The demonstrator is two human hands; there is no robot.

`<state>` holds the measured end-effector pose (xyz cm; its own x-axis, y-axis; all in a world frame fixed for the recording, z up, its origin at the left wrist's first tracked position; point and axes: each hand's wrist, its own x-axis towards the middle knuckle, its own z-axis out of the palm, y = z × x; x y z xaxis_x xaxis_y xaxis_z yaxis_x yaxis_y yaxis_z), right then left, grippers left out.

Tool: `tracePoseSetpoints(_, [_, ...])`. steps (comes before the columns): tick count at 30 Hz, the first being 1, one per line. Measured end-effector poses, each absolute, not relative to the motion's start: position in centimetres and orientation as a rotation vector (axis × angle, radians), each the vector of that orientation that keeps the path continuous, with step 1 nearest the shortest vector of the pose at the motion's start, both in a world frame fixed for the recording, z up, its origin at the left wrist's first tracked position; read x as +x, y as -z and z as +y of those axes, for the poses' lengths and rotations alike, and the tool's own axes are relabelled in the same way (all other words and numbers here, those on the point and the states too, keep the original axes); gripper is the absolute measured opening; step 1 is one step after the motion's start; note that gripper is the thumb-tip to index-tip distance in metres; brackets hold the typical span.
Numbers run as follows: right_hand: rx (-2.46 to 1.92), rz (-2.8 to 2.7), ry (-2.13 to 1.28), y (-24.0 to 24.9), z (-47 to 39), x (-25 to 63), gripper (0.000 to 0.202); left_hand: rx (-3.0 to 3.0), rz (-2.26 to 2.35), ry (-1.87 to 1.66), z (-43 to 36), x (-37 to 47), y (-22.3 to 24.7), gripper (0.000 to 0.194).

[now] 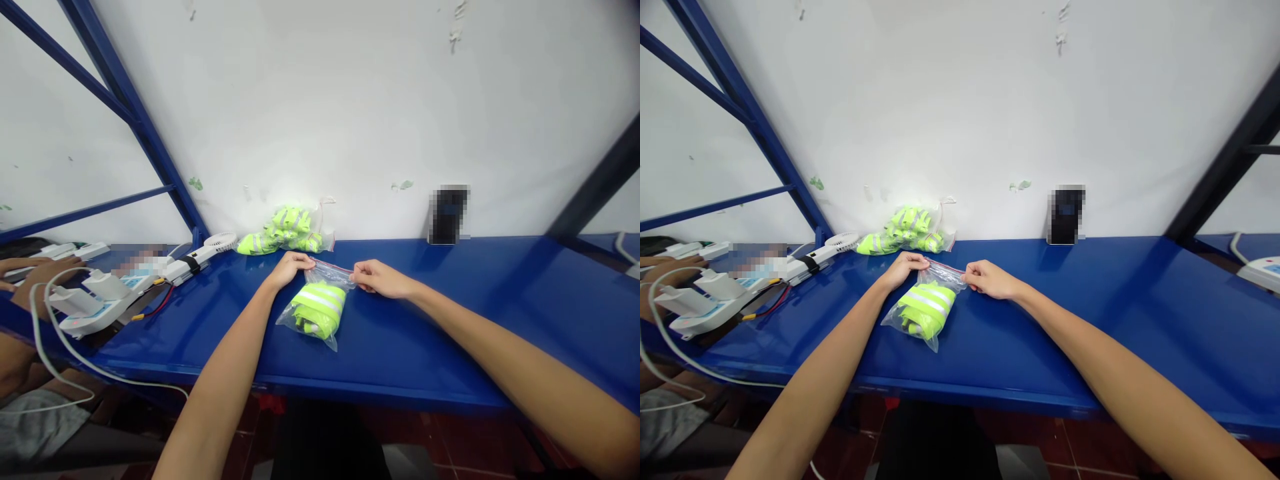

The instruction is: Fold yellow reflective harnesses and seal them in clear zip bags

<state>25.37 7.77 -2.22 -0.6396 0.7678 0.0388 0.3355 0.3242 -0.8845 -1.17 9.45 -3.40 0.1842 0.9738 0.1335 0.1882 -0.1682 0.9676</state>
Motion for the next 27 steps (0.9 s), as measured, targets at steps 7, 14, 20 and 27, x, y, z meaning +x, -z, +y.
tracePoseSetpoints(7, [-0.949,-2.160,-1.137,2.7,7.7,25.9,0.028,1.497,1.108,-1.122,9.9,-1.3,4.3,0.031])
tracePoseSetpoints(14, [-0.846,-1.892,-1.420,3.6,8.2,25.5,0.044,1.494,1.132,-1.161,10.3,-1.0,4.7,0.029])
tracePoseSetpoints(20, [-0.947,-1.837,-1.399,3.8,8.6,25.2,0.035,1.506,1.144,-1.164,10.3,-0.9,4.7,0.025])
tracePoseSetpoints(27, [-0.839,-2.132,-1.807,1.7,6.1,25.2,0.019,1.470,1.151,-1.181,10.4,-0.9,4.6,0.027])
